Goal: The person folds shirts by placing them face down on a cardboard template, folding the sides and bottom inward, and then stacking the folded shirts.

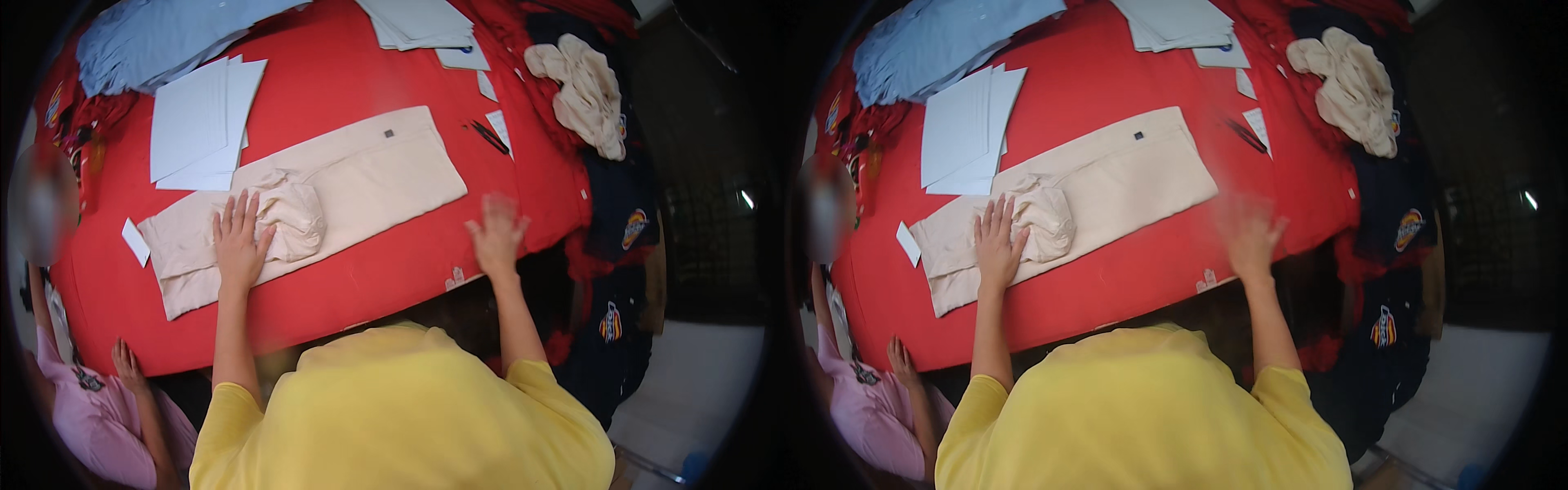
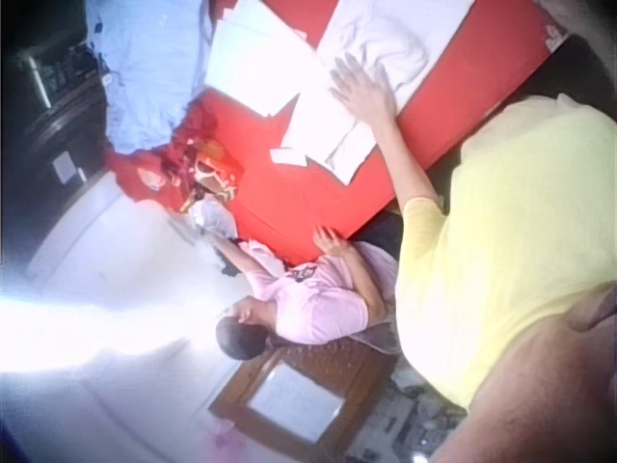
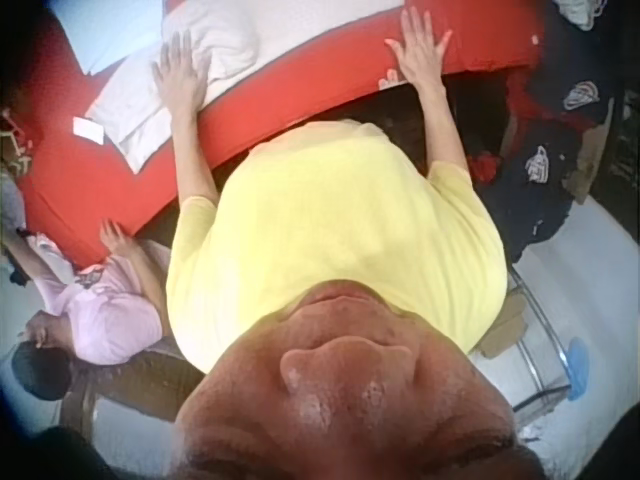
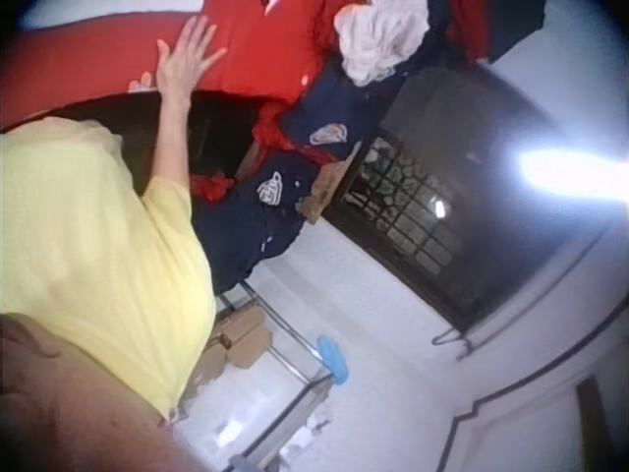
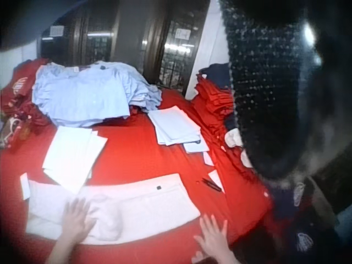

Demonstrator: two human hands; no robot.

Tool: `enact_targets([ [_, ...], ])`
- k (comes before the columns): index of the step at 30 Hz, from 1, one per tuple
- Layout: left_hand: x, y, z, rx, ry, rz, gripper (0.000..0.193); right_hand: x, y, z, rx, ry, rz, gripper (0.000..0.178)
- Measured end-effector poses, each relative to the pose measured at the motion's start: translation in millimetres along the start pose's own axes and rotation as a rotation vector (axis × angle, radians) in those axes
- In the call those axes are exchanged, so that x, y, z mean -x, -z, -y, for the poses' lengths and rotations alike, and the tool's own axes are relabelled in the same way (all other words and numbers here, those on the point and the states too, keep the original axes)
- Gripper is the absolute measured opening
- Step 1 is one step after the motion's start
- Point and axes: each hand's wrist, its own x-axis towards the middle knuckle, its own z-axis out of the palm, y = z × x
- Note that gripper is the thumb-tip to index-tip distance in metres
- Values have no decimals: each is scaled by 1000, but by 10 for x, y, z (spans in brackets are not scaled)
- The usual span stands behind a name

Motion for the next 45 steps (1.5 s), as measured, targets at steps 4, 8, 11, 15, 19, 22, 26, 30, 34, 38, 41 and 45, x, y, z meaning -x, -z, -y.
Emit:
enact_targets([
  [4,-24,290,-322,-54,41,-252,62,-583,26,-207,-227,-205,-163,49],
  [8,440,221,-1083,374,-193,-173,59,-1177,108,522,-394,-51,-63,51],
  [11,763,78,-1471,236,-369,187,63,-1383,77,621,-400,-30,75,47],
  [15,795,-18,-1476,727,-765,209,48,-1543,273,834,-705,-38,82,37],
  [19,547,148,-1226,578,-86,-236,39,-1274,854,1731,-1028,208,179,34],
  [22,146,120,-858,1411,646,-409,52,-907,713,2296,-1142,578,455,43],
  [26,94,71,-588,1377,685,-274,72,-777,576,2339,-1295,505,500,35],
  [30,14,310,-659,420,338,-367,61,-1043,385,1853,-968,241,87,30],
  [34,-105,290,-791,608,192,-318,46,-1142,309,1791,-670,266,401,34],
  [38,-314,228,-906,1048,394,-169,42,-1005,529,2137,-1312,281,614,26],
  [41,-260,403,-603,1511,617,-194,47,-890,807,2327,-1773,411,771,15],
  [45,234,583,454,1279,922,-314,41,-969,741,2397,-1982,322,846,21],
])
